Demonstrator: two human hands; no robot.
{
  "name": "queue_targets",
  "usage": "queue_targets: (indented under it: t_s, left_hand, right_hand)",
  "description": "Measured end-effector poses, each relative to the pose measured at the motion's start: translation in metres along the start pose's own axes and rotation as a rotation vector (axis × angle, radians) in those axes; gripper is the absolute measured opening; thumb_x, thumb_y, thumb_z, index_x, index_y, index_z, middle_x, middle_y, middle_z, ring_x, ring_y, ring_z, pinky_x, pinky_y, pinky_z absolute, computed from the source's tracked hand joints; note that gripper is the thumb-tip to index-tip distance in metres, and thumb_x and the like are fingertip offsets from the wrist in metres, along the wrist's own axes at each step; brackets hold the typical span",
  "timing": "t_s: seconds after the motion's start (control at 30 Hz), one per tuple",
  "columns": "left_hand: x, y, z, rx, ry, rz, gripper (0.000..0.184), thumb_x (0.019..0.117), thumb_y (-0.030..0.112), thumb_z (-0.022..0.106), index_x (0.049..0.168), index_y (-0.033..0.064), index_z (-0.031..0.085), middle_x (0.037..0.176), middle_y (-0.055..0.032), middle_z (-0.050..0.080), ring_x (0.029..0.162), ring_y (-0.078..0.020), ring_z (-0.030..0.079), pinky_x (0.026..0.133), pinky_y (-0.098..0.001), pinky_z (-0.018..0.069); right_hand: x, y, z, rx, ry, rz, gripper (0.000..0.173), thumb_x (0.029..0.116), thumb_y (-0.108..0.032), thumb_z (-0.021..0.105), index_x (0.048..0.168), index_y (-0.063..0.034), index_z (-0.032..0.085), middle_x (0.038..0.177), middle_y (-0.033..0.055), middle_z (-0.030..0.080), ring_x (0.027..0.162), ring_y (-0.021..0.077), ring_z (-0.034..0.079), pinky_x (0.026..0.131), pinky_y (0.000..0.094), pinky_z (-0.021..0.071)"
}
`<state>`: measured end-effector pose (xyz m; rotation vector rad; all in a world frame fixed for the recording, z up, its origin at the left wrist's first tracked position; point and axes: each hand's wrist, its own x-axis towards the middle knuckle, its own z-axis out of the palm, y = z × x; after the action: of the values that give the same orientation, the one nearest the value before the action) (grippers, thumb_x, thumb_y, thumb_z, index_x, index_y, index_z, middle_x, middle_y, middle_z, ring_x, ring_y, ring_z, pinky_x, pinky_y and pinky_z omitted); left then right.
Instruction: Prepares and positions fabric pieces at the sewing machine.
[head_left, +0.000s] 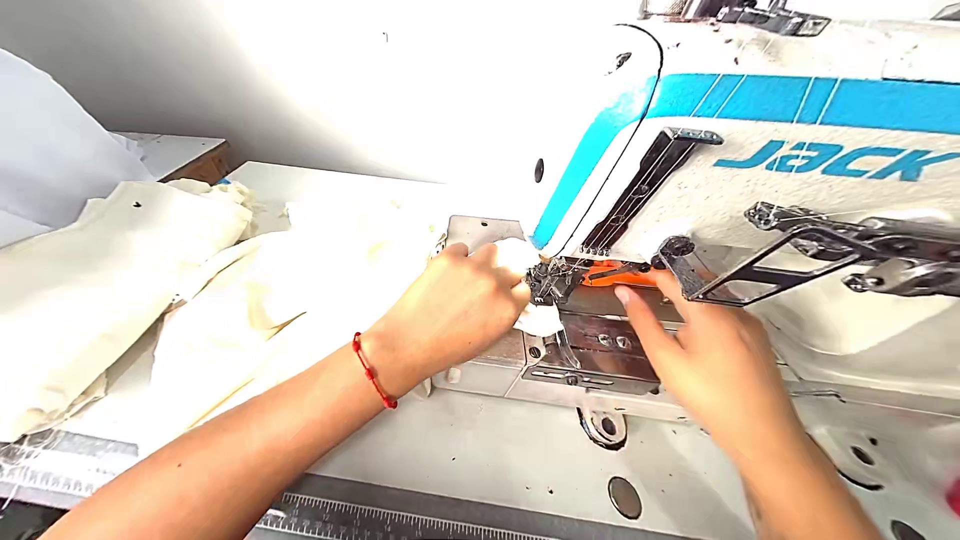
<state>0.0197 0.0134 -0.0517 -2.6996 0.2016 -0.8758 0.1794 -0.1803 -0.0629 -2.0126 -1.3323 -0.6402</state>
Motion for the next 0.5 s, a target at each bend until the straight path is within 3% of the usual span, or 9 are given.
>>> queue_targets:
  t_s: [0.07, 0.1, 0.13, 0.2, 0.27, 0.3, 0.4, 0.5]
  left_hand:
    - [0.008, -0.017, 0.010, -0.061, -0.013, -0.095, 0.003, 0.0850, 0.006, 0.070, 0.085, 0.0042, 0.072, 0.075, -0.0120, 0.067, 0.070, -0.0320, 0.068, 0.052, -0.0452, 0.0489]
    - [0.014, -0.032, 0.017, -0.091, -0.019, -0.157, 0.003, 0.0833, 0.000, 0.071, 0.085, 0.0013, 0.072, 0.080, -0.0152, 0.069, 0.073, -0.0357, 0.070, 0.054, -0.0499, 0.0515]
    - [0.021, -0.047, 0.027, -0.103, -0.039, -0.212, 0.010, 0.0841, -0.005, 0.068, 0.089, 0.0008, 0.074, 0.088, -0.0164, 0.072, 0.079, -0.0379, 0.071, 0.057, -0.0532, 0.0526]
    - [0.039, -0.074, 0.043, -0.110, -0.153, -0.336, 0.017, 0.0911, -0.004, 0.062, 0.099, 0.0015, 0.076, 0.104, -0.0175, 0.073, 0.094, -0.0413, 0.071, 0.067, -0.0594, 0.0531]
    - [0.057, -0.083, 0.046, -0.150, -0.313, -0.443, 0.020, 0.0978, 0.002, 0.058, 0.108, 0.0023, 0.074, 0.114, -0.0194, 0.072, 0.107, -0.0430, 0.068, 0.079, -0.0639, 0.0515]
    - [0.064, -0.083, 0.046, -0.177, -0.368, -0.469, 0.021, 0.0999, 0.005, 0.055, 0.110, 0.0020, 0.074, 0.116, -0.0210, 0.071, 0.109, -0.0438, 0.068, 0.082, -0.0651, 0.0505]
    - [0.066, -0.081, 0.052, -0.249, -0.402, -0.521, 0.024, 0.0998, 0.007, 0.056, 0.116, 0.0037, 0.073, 0.121, -0.0205, 0.071, 0.114, -0.0426, 0.067, 0.088, -0.0654, 0.0511]
    - [0.054, -0.081, 0.047, -0.333, -0.347, -0.627, 0.037, 0.1016, 0.008, 0.057, 0.138, 0.0061, 0.061, 0.133, -0.0200, 0.065, 0.120, -0.0405, 0.064, 0.095, -0.0598, 0.0516]
  right_hand:
    - [0.021, 0.018, 0.003, -0.022, -0.171, 0.031, 0.022, 0.0946, -0.015, 0.068, 0.108, 0.0020, 0.073, 0.109, 0.0230, 0.071, 0.113, 0.0468, 0.063, 0.096, 0.0713, 0.0417]
    - [0.028, 0.024, 0.007, -0.021, -0.239, 0.038, 0.020, 0.0950, -0.014, 0.071, 0.108, 0.0008, 0.075, 0.106, 0.0221, 0.072, 0.112, 0.0453, 0.064, 0.097, 0.0708, 0.0411]
    - [0.032, 0.030, 0.012, -0.025, -0.296, 0.044, 0.018, 0.0968, -0.014, 0.070, 0.106, -0.0001, 0.075, 0.103, 0.0211, 0.072, 0.108, 0.0424, 0.066, 0.097, 0.0684, 0.0413]
    - [0.036, 0.041, 0.019, -0.085, -0.325, 0.051, 0.019, 0.1009, -0.015, 0.065, 0.096, 0.0006, 0.075, 0.090, 0.0219, 0.070, 0.089, 0.0403, 0.067, 0.081, 0.0659, 0.0467]
    - [0.044, 0.044, 0.027, -0.095, -0.278, 0.034, 0.017, 0.0990, -0.010, 0.067, 0.101, 0.0056, 0.074, 0.101, 0.0291, 0.070, 0.100, 0.0469, 0.067, 0.088, 0.0692, 0.0464]
    - [0.048, 0.042, 0.031, -0.055, -0.287, 0.026, 0.018, 0.0976, -0.008, 0.068, 0.105, 0.0085, 0.072, 0.105, 0.0315, 0.069, 0.105, 0.0479, 0.066, 0.091, 0.0680, 0.0459]
    - [0.066, 0.007, 0.018, -0.029, -0.592, 0.109, 0.022, 0.1008, -0.008, 0.064, 0.111, 0.0107, 0.070, 0.111, 0.0317, 0.068, 0.109, 0.0437, 0.064, 0.097, 0.0602, 0.0445]
    - [0.071, 0.018, 0.021, -0.101, -0.591, 0.072, 0.018, 0.1001, -0.002, 0.062, 0.109, 0.0123, 0.069, 0.109, 0.0335, 0.066, 0.109, 0.0461, 0.063, 0.095, 0.0625, 0.0439]
